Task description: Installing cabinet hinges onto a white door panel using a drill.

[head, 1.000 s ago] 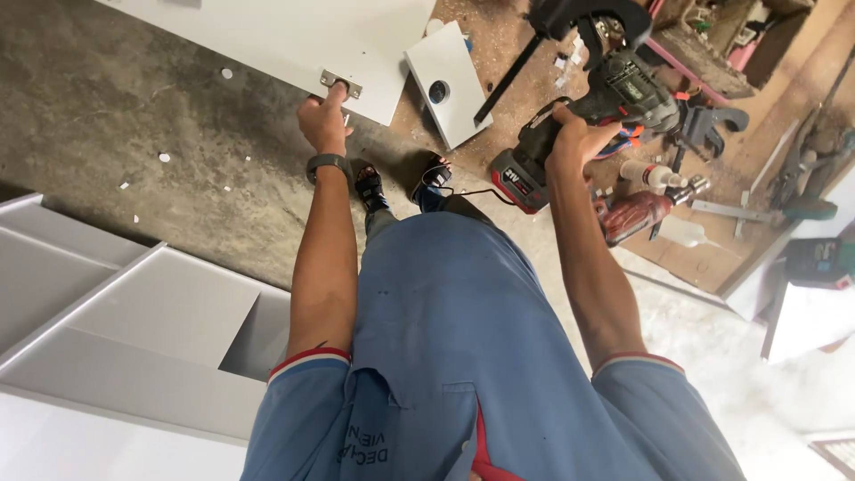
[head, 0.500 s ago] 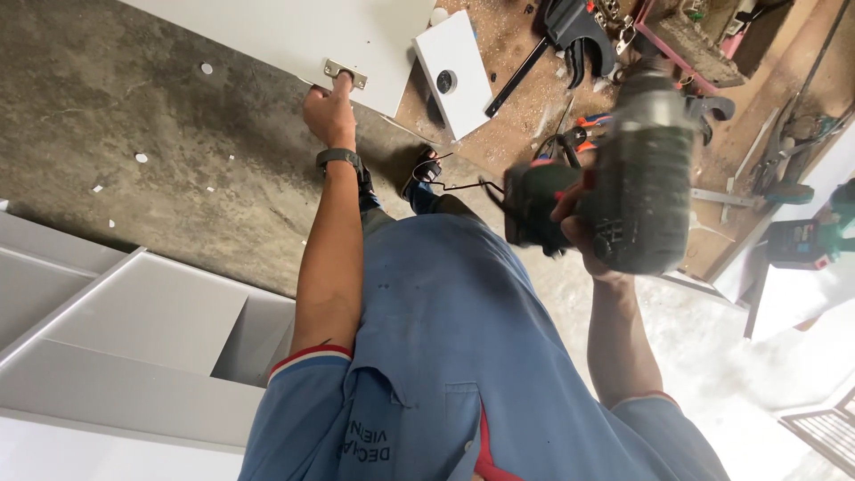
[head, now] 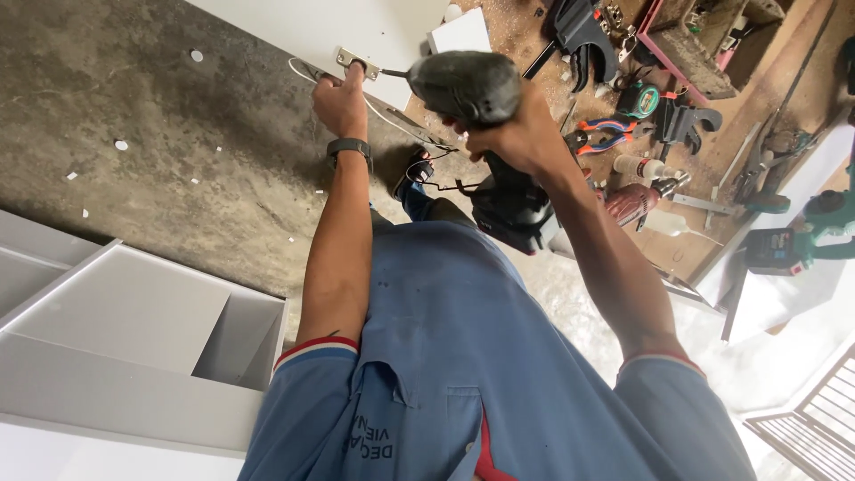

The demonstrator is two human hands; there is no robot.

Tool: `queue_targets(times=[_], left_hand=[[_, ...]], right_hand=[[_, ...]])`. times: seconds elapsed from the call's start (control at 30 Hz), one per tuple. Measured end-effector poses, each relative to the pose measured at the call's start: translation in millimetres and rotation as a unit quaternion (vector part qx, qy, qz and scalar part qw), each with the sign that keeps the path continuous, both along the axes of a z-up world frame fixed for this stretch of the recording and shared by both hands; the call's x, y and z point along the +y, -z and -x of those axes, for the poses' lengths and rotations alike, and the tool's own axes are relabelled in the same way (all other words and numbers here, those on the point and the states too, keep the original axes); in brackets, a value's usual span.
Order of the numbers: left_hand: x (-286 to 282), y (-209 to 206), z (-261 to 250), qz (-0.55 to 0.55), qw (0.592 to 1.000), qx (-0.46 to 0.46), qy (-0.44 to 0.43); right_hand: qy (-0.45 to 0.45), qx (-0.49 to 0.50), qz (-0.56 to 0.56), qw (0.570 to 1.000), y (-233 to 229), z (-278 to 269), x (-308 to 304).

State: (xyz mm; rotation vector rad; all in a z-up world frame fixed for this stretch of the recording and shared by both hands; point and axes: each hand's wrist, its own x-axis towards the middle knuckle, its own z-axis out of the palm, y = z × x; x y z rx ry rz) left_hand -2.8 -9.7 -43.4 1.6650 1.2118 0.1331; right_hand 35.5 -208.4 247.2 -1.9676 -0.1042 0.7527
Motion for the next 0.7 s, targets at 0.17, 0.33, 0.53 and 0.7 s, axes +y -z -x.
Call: queue_targets(times=[0.17, 0.33, 0.53, 0.7], left_hand=[[-0.2, -5.0, -2.4, 0.026, 0.999, 0.028, 0.008], [-3.0, 2.2, -4.1, 0.002, 1.0, 0.021, -0.003], [-3.6, 9.4, -2.2, 0.041, 0.999, 0.007, 0.006], [-2.8, 2.8, -1.8, 0.03, 0.999, 0.013, 0.008]], right_hand=[[-0.033, 0.046, 0.021, 0.998, 10.1, -18.5, 28.2], [-0.064, 0.03, 0.083, 0.994, 15.8, -26.5, 36.4], [-0.06, 0.043, 0.083, 0.994, 27.5, -27.8, 39.7], [-0.063, 0.057, 0.098, 0.992, 26.4, -27.1, 45.4]])
